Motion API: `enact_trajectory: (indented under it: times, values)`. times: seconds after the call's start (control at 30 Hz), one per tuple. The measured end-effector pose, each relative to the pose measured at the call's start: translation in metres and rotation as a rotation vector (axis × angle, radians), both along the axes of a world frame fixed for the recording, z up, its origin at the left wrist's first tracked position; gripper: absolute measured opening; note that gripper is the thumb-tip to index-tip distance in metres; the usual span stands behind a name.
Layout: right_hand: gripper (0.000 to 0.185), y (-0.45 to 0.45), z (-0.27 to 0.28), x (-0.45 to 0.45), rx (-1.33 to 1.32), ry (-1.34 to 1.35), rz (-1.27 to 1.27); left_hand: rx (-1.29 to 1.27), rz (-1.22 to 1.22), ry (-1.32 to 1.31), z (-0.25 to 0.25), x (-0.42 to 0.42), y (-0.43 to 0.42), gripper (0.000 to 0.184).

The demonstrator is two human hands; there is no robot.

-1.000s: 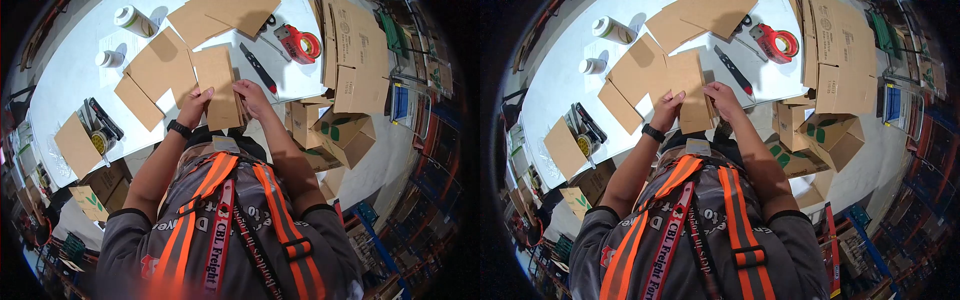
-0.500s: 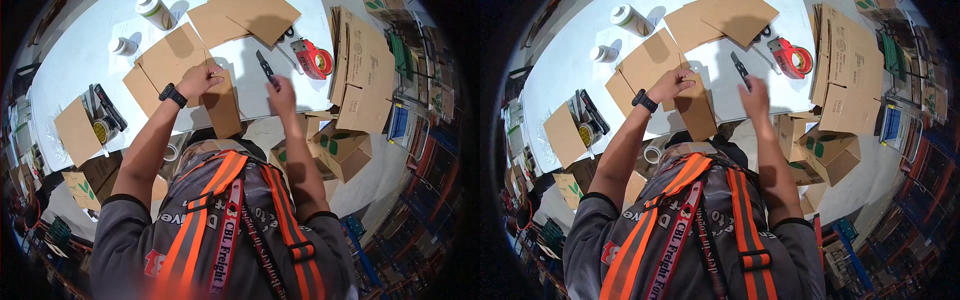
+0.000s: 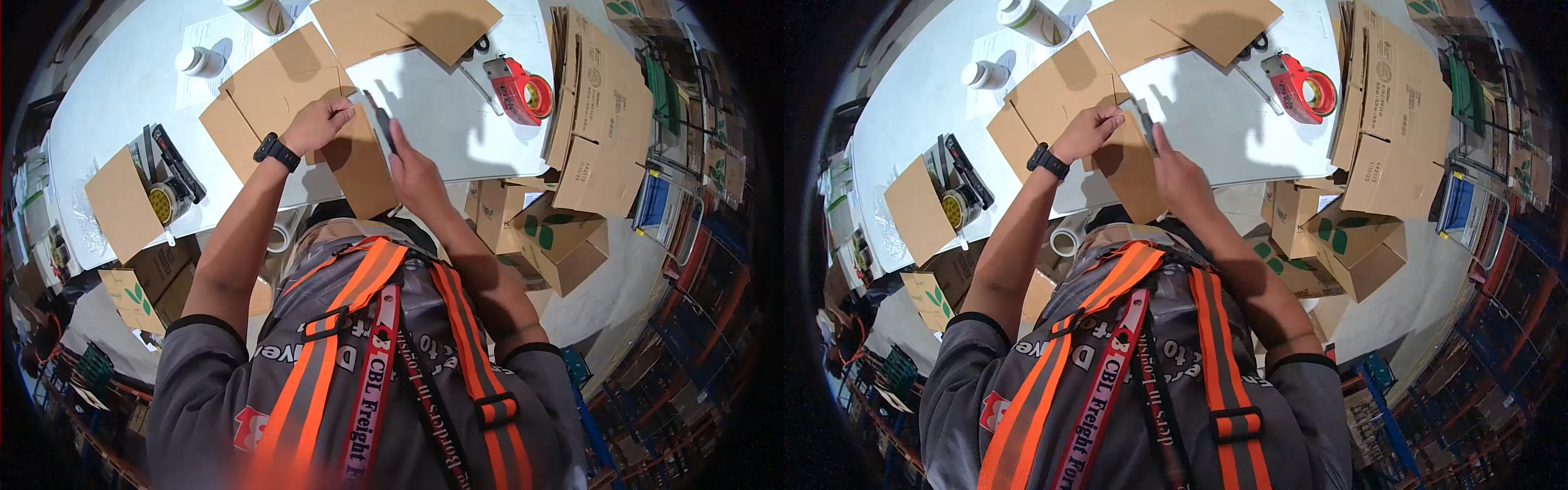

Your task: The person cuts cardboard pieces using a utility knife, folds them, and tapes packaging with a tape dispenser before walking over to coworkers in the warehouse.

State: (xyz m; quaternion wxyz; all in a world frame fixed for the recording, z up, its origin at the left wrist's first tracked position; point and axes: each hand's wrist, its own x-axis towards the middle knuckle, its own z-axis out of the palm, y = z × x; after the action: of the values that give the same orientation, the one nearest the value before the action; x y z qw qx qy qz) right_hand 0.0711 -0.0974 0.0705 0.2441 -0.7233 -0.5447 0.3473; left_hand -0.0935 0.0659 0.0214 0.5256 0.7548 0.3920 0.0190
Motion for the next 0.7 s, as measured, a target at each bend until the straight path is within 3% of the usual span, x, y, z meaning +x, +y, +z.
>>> enact_trajectory:
  times: [0.43,0.7]
  values:
    - [0.055,0.003,-0.005,-0.008,-0.181,-0.083,0.12,-0.025,0.048,-0.028,0.0,-0.003,-0.005,0.029]
    - [0.054,0.007,-0.006,-0.01,-0.146,-0.099,0.124,0.032,0.01,-0.006,-0.003,-0.006,-0.004,0.029]
